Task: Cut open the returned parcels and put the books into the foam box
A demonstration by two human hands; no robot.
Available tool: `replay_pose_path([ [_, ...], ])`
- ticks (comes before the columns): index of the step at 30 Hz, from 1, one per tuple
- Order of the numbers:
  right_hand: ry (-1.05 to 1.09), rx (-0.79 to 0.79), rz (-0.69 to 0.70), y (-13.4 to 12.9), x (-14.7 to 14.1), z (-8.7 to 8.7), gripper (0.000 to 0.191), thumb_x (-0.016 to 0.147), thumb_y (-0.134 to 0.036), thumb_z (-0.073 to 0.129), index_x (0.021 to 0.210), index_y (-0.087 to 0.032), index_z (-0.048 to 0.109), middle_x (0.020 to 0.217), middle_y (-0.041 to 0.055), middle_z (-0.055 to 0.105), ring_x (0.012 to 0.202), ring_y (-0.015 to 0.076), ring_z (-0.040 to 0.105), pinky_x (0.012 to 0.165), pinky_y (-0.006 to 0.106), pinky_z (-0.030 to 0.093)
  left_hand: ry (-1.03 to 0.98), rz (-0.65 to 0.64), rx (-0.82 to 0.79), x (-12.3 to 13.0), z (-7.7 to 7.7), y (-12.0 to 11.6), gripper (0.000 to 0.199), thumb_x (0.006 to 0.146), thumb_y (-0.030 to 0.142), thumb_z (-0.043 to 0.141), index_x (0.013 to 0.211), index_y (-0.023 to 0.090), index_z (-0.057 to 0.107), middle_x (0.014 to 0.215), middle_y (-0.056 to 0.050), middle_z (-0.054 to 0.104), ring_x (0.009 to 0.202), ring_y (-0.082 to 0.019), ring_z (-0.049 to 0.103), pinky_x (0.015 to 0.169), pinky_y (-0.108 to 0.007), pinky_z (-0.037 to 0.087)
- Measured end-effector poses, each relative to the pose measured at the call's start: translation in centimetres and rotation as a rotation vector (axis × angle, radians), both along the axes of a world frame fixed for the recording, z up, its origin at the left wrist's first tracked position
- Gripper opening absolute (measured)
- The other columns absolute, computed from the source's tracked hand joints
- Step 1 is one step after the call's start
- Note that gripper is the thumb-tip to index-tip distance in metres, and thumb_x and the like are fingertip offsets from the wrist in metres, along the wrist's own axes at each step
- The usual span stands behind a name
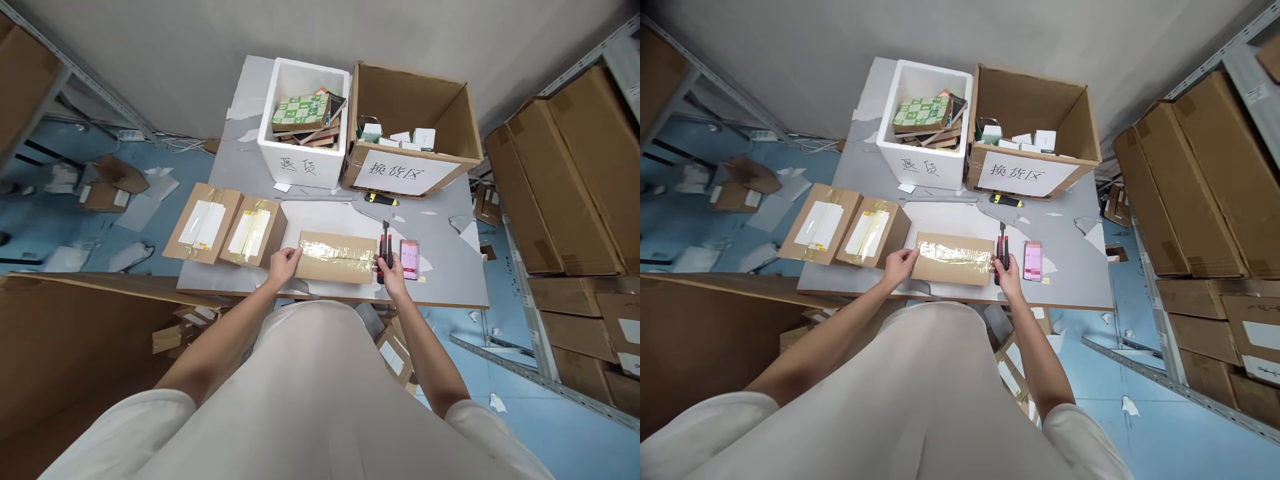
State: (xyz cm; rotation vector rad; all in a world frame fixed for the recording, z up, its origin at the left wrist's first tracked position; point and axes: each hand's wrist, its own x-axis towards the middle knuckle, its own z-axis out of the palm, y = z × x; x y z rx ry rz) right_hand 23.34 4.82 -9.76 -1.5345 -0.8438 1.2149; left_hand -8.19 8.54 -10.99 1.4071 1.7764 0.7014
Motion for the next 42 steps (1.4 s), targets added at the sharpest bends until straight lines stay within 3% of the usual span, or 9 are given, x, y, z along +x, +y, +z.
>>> replay_pose_path([
  [5,-0.216,-0.032,0.034,0.3,-0.1,-1.1,0.039,0.074,-0.048,0.063,0.098,-0.019,0.053,0.082,-0.0007,0.06,0.068,0.0118,0.054,0.068,0.029,0.049,0.04,-0.045,0.039,1.0,-0.4,-0.8,0.049,0.076,0.054,0.06,0.103,0.014,0.069,0.087,-0.006,0.067,0.08,-0.02,0.062,0.077,-0.032,0.049],
  [9,-0.339,-0.023,0.056,-0.1,0.4,-1.1,0.043,0.078,-0.05,0.056,0.107,-0.019,0.052,0.09,0.0033,0.063,0.073,0.015,0.058,0.071,0.032,0.051,0.153,-0.092,0.27,1.4,-1.3,-2.6,0.083,0.062,0.055,0.076,0.131,0.015,0.051,0.115,-0.015,0.057,0.107,-0.029,0.057,0.09,-0.041,0.049],
  [12,-0.607,0.03,0.101,0.0,0.5,1.0,0.044,0.084,-0.048,0.05,0.116,-0.017,0.051,0.096,0.0078,0.067,0.081,0.0205,0.061,0.076,0.037,0.05,0.237,-0.252,0.498,1.9,-1.6,-3.7,0.053,0.078,0.047,0.067,0.123,0.019,0.057,0.121,-0.015,0.058,0.118,-0.03,0.052,0.099,-0.047,0.043],
  [14,-0.766,0.094,0.291,0.7,-0.1,3.0,0.043,0.087,-0.044,0.048,0.122,-0.018,0.05,0.104,0.0105,0.068,0.089,0.0244,0.063,0.081,0.04,0.049,0.237,-0.483,0.586,2.4,-1.7,-4.1,0.029,0.09,0.033,0.052,0.115,0.022,0.061,0.119,-0.012,0.063,0.121,-0.026,0.053,0.101,-0.046,0.043],
  [16,-0.84,0.161,0.621,1.8,-1.3,5.0,0.045,0.089,-0.038,0.048,0.13,-0.02,0.047,0.119,0.0114,0.064,0.101,0.0266,0.062,0.086,0.041,0.048,0.244,-0.624,0.636,2.8,-1.7,-4.2,0.029,0.094,0.024,0.043,0.117,0.021,0.06,0.123,-0.011,0.063,0.126,-0.024,0.051,0.102,-0.046,0.042],
  [19,-0.905,0.241,1.055,3.6,-3.9,6.9,0.05,0.091,-0.03,0.046,0.14,-0.022,0.039,0.138,0.0107,0.053,0.118,0.026,0.056,0.095,0.04,0.046,0.291,-0.667,0.693,3.1,-1.8,-4.1,0.035,0.093,0.029,0.048,0.123,0.015,0.057,0.128,-0.015,0.06,0.13,-0.027,0.048,0.104,-0.047,0.042],
  [22,-0.978,0.277,1.249,5.2,-6.2,7.6,0.05,0.093,-0.023,0.04,0.143,-0.022,0.036,0.139,0.0105,0.052,0.121,0.0239,0.054,0.097,0.039,0.045,0.295,-0.697,0.719,2.8,-2.1,-3.9,0.037,0.092,0.033,0.05,0.123,0.014,0.058,0.125,-0.016,0.062,0.127,-0.026,0.051,0.104,-0.046,0.043],
  [35,-1.427,0.131,1.441,6.7,-10.0,9.3,0.056,0.097,-0.019,0.034,0.15,-0.03,0.021,0.113,0.0115,0.063,0.089,0.0209,0.066,0.076,0.028,0.044,0.196,-0.673,0.592,2.7,-2.5,-3.8,0.036,0.093,0.034,0.049,0.123,0.017,0.059,0.128,-0.014,0.061,0.129,-0.025,0.05,0.107,-0.048,0.042],
  [42,-1.455,0.118,1.477,6.6,-9.7,9.8,0.06,0.095,-0.016,0.033,0.151,-0.03,0.019,0.112,0.0123,0.063,0.089,0.0223,0.066,0.075,0.03,0.043,0.247,-0.694,0.614,2.6,-2.9,-3.7,0.036,0.094,0.033,0.048,0.122,0.016,0.059,0.127,-0.014,0.062,0.128,-0.025,0.051,0.104,-0.047,0.044],
])
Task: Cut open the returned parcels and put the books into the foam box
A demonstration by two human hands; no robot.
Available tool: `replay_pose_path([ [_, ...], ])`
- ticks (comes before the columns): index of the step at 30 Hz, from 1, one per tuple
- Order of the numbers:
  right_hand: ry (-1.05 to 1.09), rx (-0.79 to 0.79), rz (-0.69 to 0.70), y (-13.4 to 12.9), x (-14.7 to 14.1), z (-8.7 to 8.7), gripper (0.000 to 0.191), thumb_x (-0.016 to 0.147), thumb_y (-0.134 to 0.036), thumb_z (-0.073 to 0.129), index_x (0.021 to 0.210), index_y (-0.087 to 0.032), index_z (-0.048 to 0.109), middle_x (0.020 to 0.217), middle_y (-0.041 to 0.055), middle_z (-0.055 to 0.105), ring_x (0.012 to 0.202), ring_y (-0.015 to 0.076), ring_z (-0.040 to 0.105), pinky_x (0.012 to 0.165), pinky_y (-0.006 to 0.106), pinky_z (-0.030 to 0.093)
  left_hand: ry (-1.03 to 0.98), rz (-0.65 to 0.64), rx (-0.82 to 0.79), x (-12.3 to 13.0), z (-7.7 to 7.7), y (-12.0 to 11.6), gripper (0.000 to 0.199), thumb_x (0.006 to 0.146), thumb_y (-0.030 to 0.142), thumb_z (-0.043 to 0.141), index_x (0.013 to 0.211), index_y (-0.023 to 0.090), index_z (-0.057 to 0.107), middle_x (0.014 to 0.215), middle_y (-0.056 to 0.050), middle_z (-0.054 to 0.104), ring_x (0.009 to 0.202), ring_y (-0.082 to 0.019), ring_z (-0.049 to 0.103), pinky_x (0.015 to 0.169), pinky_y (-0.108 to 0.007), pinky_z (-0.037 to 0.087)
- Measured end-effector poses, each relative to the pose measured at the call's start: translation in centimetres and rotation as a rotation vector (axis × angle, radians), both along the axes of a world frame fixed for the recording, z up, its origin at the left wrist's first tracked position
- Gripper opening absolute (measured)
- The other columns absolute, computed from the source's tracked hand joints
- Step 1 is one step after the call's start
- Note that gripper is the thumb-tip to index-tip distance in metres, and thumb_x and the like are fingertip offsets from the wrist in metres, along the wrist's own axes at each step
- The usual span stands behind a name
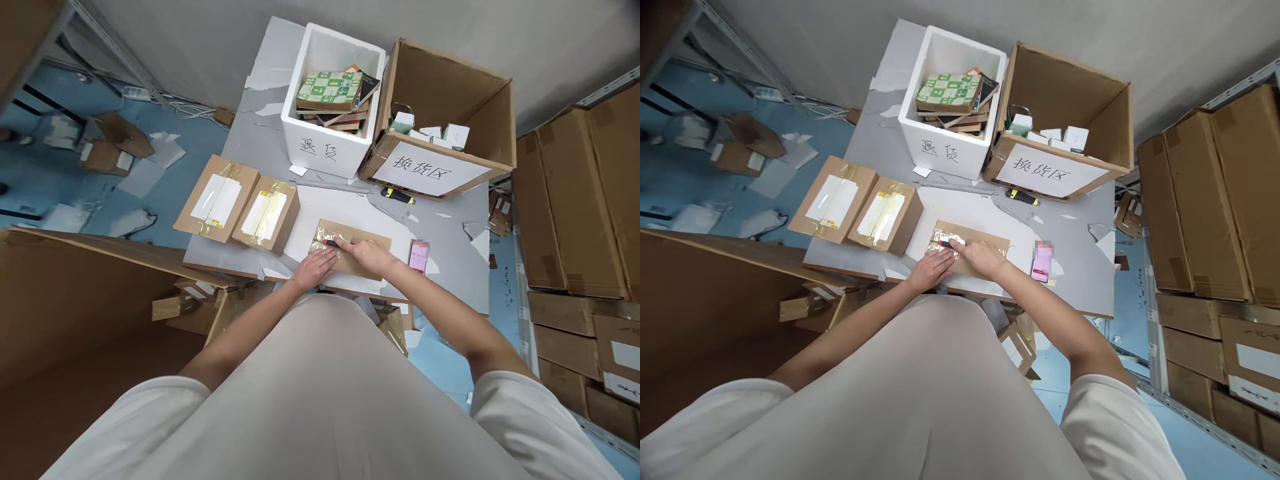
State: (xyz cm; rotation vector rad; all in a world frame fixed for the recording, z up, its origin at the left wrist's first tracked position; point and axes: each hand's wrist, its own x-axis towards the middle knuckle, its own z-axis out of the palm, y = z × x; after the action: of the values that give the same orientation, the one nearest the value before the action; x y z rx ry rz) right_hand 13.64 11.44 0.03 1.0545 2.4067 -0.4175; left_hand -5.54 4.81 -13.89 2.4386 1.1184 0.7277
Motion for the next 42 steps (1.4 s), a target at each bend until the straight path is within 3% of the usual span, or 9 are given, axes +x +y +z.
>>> replay_pose_path([
  [6,-0.079,0.008,0.0,-0.1,1.5,-0.1,0.059,0.093,-0.012,0.033,0.148,-0.031,0.026,0.108,0.0122,0.066,0.084,0.0212,0.067,0.07,0.029,0.043,0.011,-0.008,-0.006,-0.1,0.0,-0.2,0.035,0.094,0.031,0.048,0.123,0.017,0.058,0.128,-0.014,0.062,0.129,-0.025,0.05,0.106,-0.046,0.042],
  [11,-0.179,0.026,-0.057,-1.3,7.6,1.2,0.065,0.087,-0.004,0.035,0.145,-0.033,0.034,0.103,0.0112,0.067,0.079,0.0217,0.066,0.064,0.029,0.04,-0.01,-0.009,-0.061,-0.1,0.0,0.0,0.036,0.093,0.031,0.049,0.125,0.018,0.057,0.128,-0.015,0.061,0.13,-0.025,0.048,0.108,-0.047,0.039],
  [18,-0.256,0.04,-0.292,-6.2,17.2,2.5,0.075,0.082,-0.002,0.039,0.146,-0.04,0.03,0.099,0.0089,0.067,0.069,0.0183,0.065,0.062,0.028,0.039,-0.001,-0.021,-0.106,0.2,-0.1,0.3,0.037,0.092,0.034,0.049,0.125,0.019,0.059,0.129,-0.015,0.061,0.13,-0.027,0.048,0.108,-0.047,0.038],
  [21,-0.153,0.062,-0.433,-8.6,19.7,1.7,0.067,0.086,-0.01,0.04,0.146,-0.038,0.032,0.099,0.0095,0.067,0.069,0.0196,0.064,0.061,0.03,0.042,0.019,0.0,-0.103,0.5,0.1,0.7,0.036,0.092,0.035,0.049,0.124,0.02,0.059,0.128,-0.015,0.061,0.129,-0.028,0.049,0.106,-0.047,0.038],
  [23,0.042,0.067,-0.618,-10.2,20.9,0.5,0.056,0.091,-0.022,0.04,0.145,-0.034,0.036,0.098,0.0094,0.068,0.07,0.0207,0.064,0.062,0.032,0.045,0.047,0.03,-0.097,0.6,0.6,0.9,0.037,0.092,0.036,0.048,0.123,0.02,0.059,0.129,-0.015,0.06,0.128,-0.029,0.05,0.105,-0.047,0.038],
  [27,0.655,-0.042,-1.124,-12.2,20.3,-3.5,0.063,0.091,-0.039,0.045,0.15,-0.026,0.028,0.088,0.0047,0.069,0.053,0.0144,0.056,0.054,0.031,0.05,0.126,0.051,-0.092,0.9,2.1,1.2,0.041,0.089,0.041,0.05,0.123,0.021,0.058,0.127,-0.015,0.06,0.126,-0.031,0.049,0.102,-0.046,0.037],
  [30,0.974,-0.203,-1.35,-12.4,17.9,-6.4,0.07,0.086,-0.044,0.052,0.15,-0.026,0.029,0.086,0.0019,0.068,0.043,0.0091,0.048,0.04,0.026,0.045,0.212,0.048,-0.094,1.0,3.4,1.6,0.052,0.083,0.049,0.055,0.127,0.021,0.055,0.126,-0.016,0.058,0.121,-0.033,0.051,0.103,-0.048,0.033],
  [36,1.197,-0.41,-1.415,-12.1,16.2,-9.0,0.068,0.081,-0.046,0.06,0.144,-0.026,0.041,0.082,0.0001,0.066,0.04,0.0049,0.043,0.036,0.021,0.04,0.346,0.187,-0.084,2.0,4.7,3.7,0.105,0.056,0.078,0.064,0.141,0.02,0.039,0.153,-0.022,0.026,0.139,-0.047,0.019,0.108,-0.061,0.014],
  [42,1.166,-0.543,-1.327,-11.5,17.8,-8.8,0.067,0.078,-0.042,0.064,0.141,-0.027,0.046,0.068,-0.0037,0.061,0.037,0.0049,0.039,0.034,0.02,0.037,0.269,0.142,-0.116,2.1,3.3,5.5,0.119,0.042,0.081,0.069,0.139,0.016,0.042,0.151,-0.021,0.031,0.141,-0.047,0.017,0.111,-0.057,0.021],
])
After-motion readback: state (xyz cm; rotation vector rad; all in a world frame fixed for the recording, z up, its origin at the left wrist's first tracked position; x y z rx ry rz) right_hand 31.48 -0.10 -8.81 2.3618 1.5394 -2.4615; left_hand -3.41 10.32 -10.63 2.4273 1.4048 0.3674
